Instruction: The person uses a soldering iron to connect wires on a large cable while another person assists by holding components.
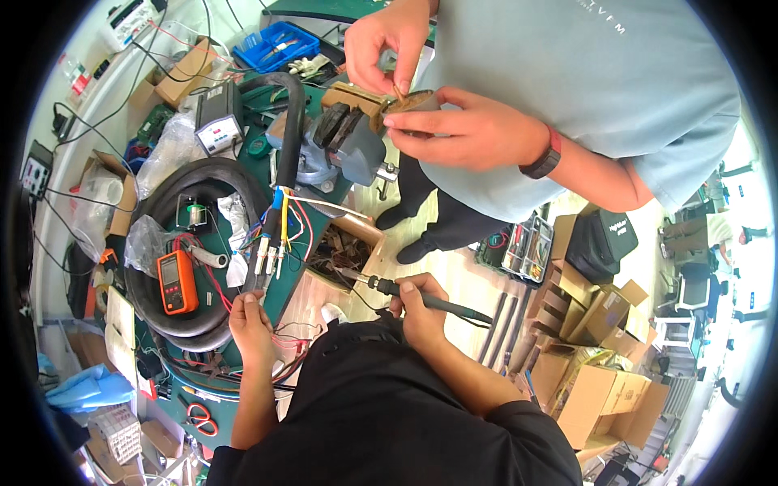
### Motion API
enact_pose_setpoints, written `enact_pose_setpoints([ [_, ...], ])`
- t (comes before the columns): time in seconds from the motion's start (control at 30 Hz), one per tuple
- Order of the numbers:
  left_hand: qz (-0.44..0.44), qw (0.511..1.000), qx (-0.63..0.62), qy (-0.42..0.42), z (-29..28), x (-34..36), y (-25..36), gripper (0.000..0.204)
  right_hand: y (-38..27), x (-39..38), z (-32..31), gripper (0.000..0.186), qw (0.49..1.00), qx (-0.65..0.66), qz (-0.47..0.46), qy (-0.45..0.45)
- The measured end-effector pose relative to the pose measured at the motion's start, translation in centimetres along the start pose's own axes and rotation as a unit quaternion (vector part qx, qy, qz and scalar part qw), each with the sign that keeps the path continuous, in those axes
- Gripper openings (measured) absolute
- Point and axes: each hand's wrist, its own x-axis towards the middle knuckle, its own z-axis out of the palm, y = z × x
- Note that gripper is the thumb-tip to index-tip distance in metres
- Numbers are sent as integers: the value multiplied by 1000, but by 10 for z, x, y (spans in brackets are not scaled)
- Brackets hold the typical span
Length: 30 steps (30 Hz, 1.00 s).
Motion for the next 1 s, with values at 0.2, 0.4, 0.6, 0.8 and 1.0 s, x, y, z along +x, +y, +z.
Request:
enact_pose_setpoints([
  [0.2,19,1000,22,9,12,-16,-4,25,-4,7,-14,15,999,15,19,-27],
  [0.4,36,997,53,52,17,-26,-5,25,-6,12,-24,16,998,12,37,-56],
  [0.6,-11,994,34,103,12,-37,0,24,1,5,-31,18,997,-30,47,-60],
  [0.8,-4,994,33,105,10,-36,-1,23,-1,6,-29,20,994,-58,42,-87],
  [1.0,-2,997,43,67,-1,-11,-23,17,-3,3,-4,22,994,-66,-12,-83],
])
